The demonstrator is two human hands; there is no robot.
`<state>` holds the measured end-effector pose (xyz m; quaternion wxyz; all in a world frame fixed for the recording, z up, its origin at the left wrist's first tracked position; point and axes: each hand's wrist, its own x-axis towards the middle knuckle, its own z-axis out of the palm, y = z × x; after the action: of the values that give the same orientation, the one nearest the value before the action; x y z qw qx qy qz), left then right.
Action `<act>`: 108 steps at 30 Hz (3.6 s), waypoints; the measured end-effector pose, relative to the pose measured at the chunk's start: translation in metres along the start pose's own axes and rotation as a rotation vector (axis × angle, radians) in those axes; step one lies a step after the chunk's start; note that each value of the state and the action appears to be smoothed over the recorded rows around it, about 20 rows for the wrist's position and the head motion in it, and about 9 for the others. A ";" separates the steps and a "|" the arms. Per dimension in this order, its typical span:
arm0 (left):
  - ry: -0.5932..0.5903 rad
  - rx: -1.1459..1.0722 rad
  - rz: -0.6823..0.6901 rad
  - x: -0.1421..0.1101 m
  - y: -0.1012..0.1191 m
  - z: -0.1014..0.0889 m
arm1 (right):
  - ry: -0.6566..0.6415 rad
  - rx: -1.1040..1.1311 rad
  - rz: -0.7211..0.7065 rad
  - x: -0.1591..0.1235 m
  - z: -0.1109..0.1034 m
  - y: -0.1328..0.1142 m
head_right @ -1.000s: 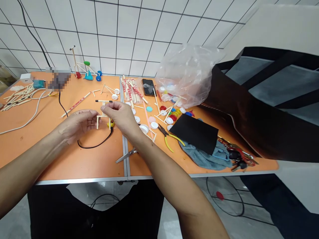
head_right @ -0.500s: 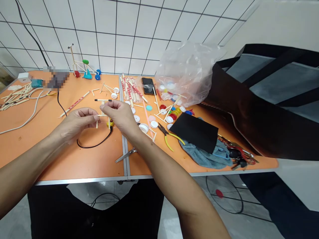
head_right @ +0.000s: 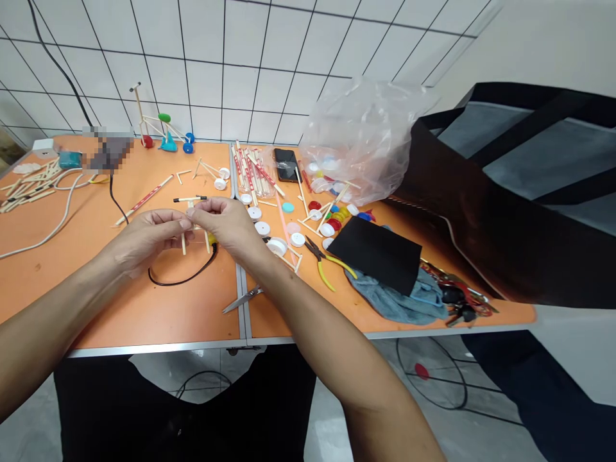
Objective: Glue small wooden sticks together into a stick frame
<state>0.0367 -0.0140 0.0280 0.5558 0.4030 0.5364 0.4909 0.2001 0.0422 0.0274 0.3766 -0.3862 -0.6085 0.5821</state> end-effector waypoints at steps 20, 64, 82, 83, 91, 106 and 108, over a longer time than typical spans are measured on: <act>0.127 -0.032 0.035 0.008 0.001 -0.009 | 0.054 -0.176 -0.106 0.002 -0.014 -0.001; 0.300 -0.256 0.100 0.018 0.002 -0.019 | 0.172 -0.521 -0.171 0.008 -0.028 0.009; 0.122 -0.196 0.033 0.013 -0.007 -0.005 | -0.002 -0.014 -0.063 0.004 0.002 0.015; 0.133 -0.196 0.036 0.013 -0.007 -0.005 | -0.003 -0.014 -0.059 0.005 0.002 0.016; 0.201 -0.192 0.095 0.013 -0.006 -0.010 | 0.006 0.033 -0.001 0.001 -0.008 0.007; 0.240 -0.178 0.089 0.014 -0.004 -0.010 | 0.026 -0.060 -0.071 0.007 -0.012 0.014; 0.256 -0.178 0.078 0.014 -0.002 -0.010 | 0.059 -0.112 -0.085 0.010 -0.015 0.014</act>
<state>0.0258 -0.0017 0.0220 0.4971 0.3069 0.5413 0.6048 0.2103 0.0578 0.0138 0.3966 -0.3975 -0.6447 0.5188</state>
